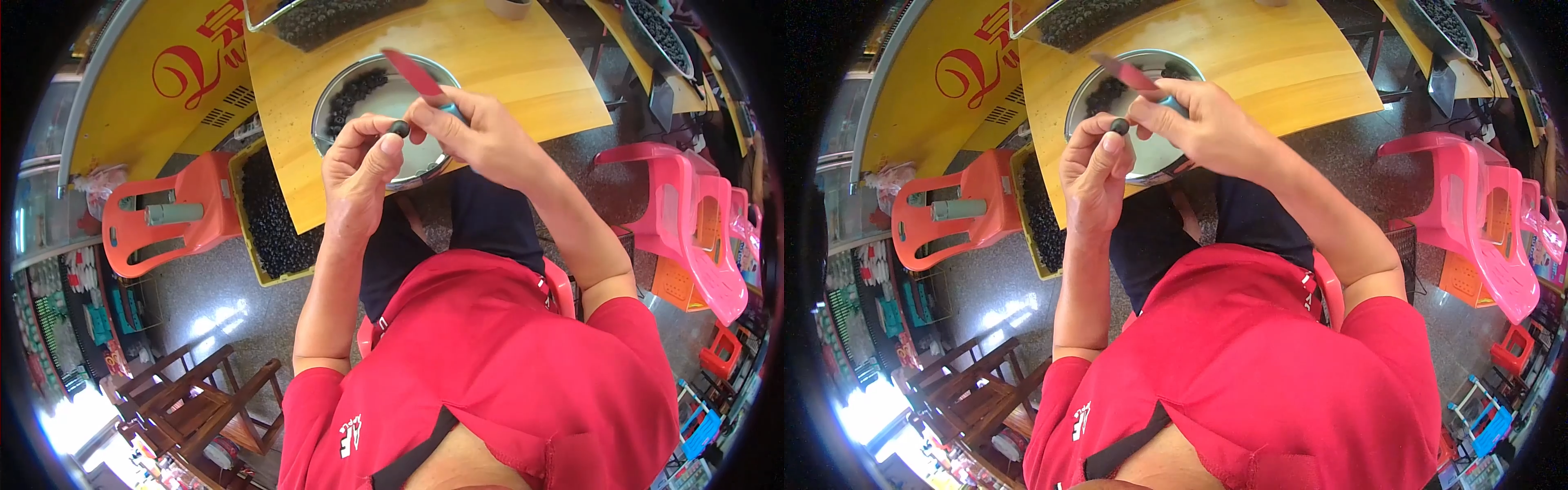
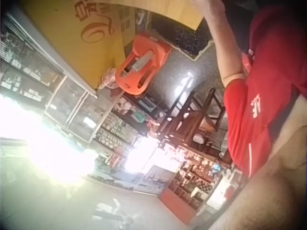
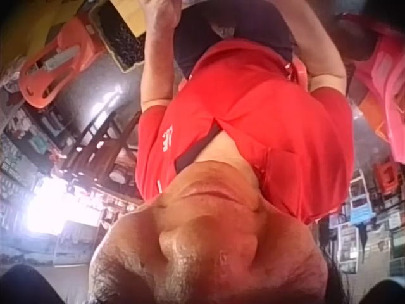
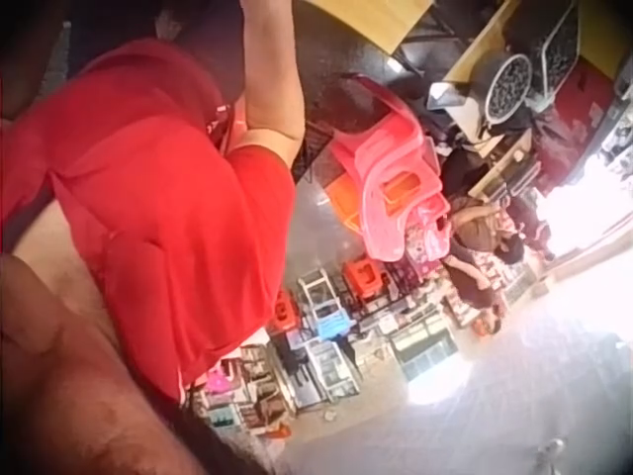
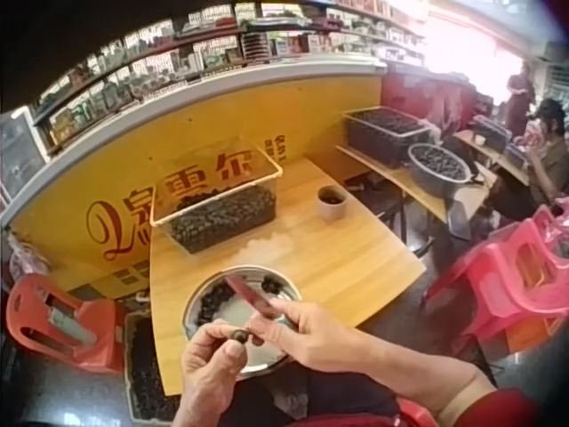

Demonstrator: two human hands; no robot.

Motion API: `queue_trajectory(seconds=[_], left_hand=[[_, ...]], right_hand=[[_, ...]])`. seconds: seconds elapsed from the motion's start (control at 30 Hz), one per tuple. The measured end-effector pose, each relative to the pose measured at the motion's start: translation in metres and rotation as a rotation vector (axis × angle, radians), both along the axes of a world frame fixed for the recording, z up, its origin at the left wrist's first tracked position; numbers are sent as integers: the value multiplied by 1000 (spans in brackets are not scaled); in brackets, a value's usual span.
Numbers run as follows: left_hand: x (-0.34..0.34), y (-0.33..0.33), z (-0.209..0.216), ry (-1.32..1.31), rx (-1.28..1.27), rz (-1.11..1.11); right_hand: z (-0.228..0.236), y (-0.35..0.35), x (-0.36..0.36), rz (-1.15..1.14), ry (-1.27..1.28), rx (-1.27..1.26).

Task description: Cutting small black nuts with a knife and placing them in a metal bowl.

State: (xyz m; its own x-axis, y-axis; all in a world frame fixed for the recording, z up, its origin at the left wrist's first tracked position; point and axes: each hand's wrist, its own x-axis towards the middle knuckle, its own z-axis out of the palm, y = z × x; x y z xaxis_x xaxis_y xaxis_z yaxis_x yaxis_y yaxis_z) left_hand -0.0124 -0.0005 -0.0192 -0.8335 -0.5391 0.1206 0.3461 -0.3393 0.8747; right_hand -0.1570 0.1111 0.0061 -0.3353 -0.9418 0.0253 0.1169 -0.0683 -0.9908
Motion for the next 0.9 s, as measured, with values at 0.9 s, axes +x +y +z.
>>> queue_trajectory(seconds=[0.9], left_hand=[[-1,3,3,-67,-164,99]], right_hand=[[1,7,0,-40,340,65]])
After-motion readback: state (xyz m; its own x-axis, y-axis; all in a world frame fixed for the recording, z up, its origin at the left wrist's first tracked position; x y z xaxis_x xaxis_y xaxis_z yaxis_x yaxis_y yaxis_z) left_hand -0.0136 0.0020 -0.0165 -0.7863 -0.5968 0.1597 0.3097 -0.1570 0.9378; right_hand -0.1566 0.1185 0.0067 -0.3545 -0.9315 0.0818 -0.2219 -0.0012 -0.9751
